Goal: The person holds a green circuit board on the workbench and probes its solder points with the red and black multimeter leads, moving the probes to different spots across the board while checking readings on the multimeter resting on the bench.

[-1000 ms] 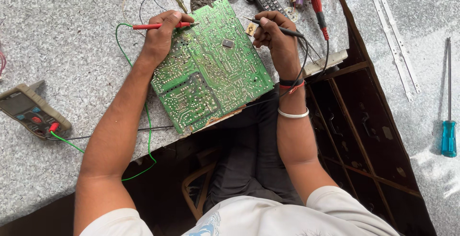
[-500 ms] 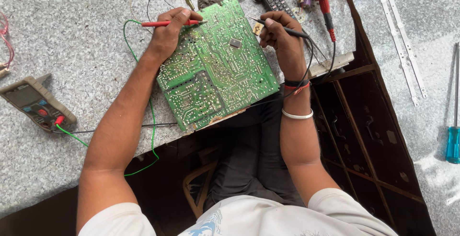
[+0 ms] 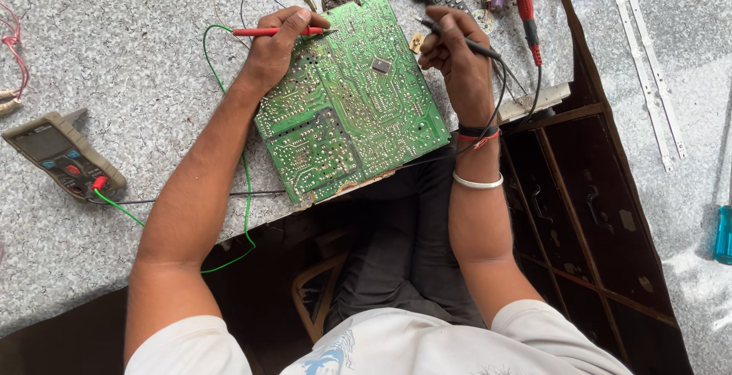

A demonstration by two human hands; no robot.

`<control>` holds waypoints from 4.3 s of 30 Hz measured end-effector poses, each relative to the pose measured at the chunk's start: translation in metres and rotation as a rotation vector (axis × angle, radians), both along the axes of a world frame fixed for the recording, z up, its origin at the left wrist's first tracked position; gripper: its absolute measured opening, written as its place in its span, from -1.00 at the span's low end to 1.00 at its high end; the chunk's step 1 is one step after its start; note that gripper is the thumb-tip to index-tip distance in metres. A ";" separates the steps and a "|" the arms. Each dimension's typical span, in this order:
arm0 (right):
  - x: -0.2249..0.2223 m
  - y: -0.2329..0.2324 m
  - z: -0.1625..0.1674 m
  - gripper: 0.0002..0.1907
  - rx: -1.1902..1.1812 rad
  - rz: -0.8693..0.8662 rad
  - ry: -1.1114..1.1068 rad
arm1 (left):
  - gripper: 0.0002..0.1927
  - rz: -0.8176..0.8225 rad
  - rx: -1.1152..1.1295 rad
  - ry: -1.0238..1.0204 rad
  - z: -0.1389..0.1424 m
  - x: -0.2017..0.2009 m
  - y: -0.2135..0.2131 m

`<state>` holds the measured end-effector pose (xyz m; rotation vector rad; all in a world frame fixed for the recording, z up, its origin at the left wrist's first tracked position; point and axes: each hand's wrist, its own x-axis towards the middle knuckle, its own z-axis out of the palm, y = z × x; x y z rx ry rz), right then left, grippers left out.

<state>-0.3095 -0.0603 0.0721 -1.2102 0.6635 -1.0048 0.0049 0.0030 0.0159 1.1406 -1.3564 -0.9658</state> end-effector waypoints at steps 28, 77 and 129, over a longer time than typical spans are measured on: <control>-0.014 -0.004 -0.008 -0.76 -0.146 0.198 0.065 | -0.51 0.042 0.088 -0.065 0.011 -0.005 0.009; -0.019 -0.009 -0.009 -0.79 -0.193 0.240 0.064 | -0.51 0.022 0.112 -0.002 0.012 -0.006 0.012; -0.018 -0.009 -0.009 -0.79 -0.228 0.204 0.087 | -0.52 0.024 0.113 0.004 0.016 -0.008 0.011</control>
